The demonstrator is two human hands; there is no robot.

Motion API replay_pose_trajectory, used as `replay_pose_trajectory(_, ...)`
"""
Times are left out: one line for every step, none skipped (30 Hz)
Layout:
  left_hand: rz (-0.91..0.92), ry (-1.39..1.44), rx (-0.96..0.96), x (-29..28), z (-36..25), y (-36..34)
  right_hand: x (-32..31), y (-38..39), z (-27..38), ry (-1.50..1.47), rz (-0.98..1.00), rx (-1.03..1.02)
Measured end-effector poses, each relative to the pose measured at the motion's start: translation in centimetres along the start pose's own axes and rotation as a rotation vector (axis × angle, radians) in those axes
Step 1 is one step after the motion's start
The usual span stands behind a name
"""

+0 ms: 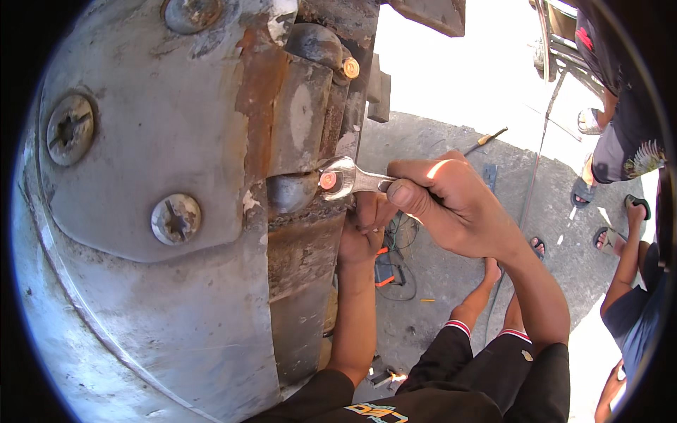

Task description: The person sits on the ground under a vehicle and uses a wrench to tighten bolts on a metal bracket. Two other people stand nearby, one holding a gas cylinder. The person continues to adjust the wrench and tighten the bolts on the vehicle's undercarriage.

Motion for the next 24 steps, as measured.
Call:
replay_pose_trajectory(0.041,-0.036,0.011,0.5,-0.1,-0.5,-0.1,-0.5,0.3,0.019,-0.009,-0.047)
replay_pose_trajectory(0.084,-0.071,0.026,1.0,-0.2,-1.0,-1.0,-0.9,0.7,0.118,0.040,-0.052)
replay_pose_trajectory(0.133,-0.102,0.038,1.6,-0.2,-1.7,-1.5,-1.6,0.6,0.147,0.106,-0.031)
replay_pose_trajectory(0.175,-0.139,0.052,2.3,-0.9,-1.7,-1.2,-2.4,0.7,0.150,0.191,-0.019)
replay_pose_trajectory(0.193,-0.163,0.066,2.9,-1.7,-1.6,-0.6,-3.1,0.4,0.077,0.300,0.017)
replay_pose_trajectory(0.226,-0.157,0.067,2.9,-1.4,-1.8,-0.4,-3.1,-0.3,0.034,0.389,0.062)
replay_pose_trajectory(0.233,-0.140,0.069,2.8,-1.2,-2.2,-0.8,-3.0,-0.4,0.001,0.327,0.078)
replay_pose_trajectory(0.192,-0.129,0.063,2.3,-0.9,-2.2,-0.7,-2.6,-0.5,-0.033,0.265,0.092)
replay_pose_trajectory(0.151,-0.121,0.055,1.9,-0.7,-2.6,-0.4,-2.0,-0.7,-0.066,0.203,0.105)
replay_pose_trajectory(0.053,-0.124,0.034,1.4,-0.6,-2.2,0.0,-1.2,-0.5,-0.052,0.058,0.017)
replay_pose_trajectory(-0.011,-0.134,0.027,1.0,-0.5,-1.8,0.0,-0.6,-0.7,-0.032,0.017,0.033)
replay_pose_trajectory(-0.074,-0.143,0.023,0.6,-0.6,-1.4,0.0,-0.5,-0.5,-0.011,-0.018,0.043)
replay_pose_trajectory(-0.101,-0.158,0.034,0.5,-0.7,-1.2,0.2,-0.3,-0.2,0.011,-0.055,0.052)
replay_pose_trajectory(-0.055,-0.182,0.035,0.5,-0.7,-1.3,0.7,0.3,-0.5,-0.058,-0.141,0.088)
replay_pose_trajectory(-0.001,-0.208,0.038,0.6,-0.7,-1.7,1.9,1.2,-1.0,-0.123,-0.229,0.122)
replay_pose_trajectory(0.133,-0.230,0.031,0.4,-0.2,-2.6,2.9,2.2,-1.2,-0.173,-0.325,0.156)
replay_pose_trajectory(0.172,-0.202,0.084,1.1,-0.6,-2.9,5.4,3.0,-0.7,-0.386,-0.412,0.230)
replay_pose_trajectory(0.186,-0.198,0.146,1.8,-1.7,-2.2,8.7,3.7,0.1,-0.619,-0.469,0.310)
replay_pose_trajectory(0.222,-0.166,0.201,2.1,-2.0,-2.1,10.6,3.8,0.5,-0.717,-0.499,0.332)
replay_pose_trajectory(0.216,-0.158,0.200,2.0,-2.0,-2.3,11.6,3.8,0.3,-0.817,-0.535,0.346)
replay_pose_trajectory(0.206,-0.152,0.191,1.9,-1.9,-2.3,11.4,3.6,0.4,-0.840,-0.514,0.356)
replay_pose_trajectory(0.192,-0.148,0.182,1.9,-1.8,-2.2,11.0,3.7,0.8,-0.867,-0.491,0.369)
replay_pose_trajectory(0.174,-0.146,0.174,1.8,-1.9,-2.0,10.7,3.7,0.8,-0.896,-0.465,0.384)
replay_pose_trajectory(0.150,-0.143,0.174,1.8,-2.0,-1.7,10.3,3.9,0.7,-0.911,-0.448,0.354)
Point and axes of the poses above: each hand's wrist, its own y-axis away from the middle knuckle, its own x-axis out of the palm, z = x × y, the point moved 9 cm from there along -y, towards the middle knuckle, and after that the axes turned 1 degree about -x, right-handed, at the moved point
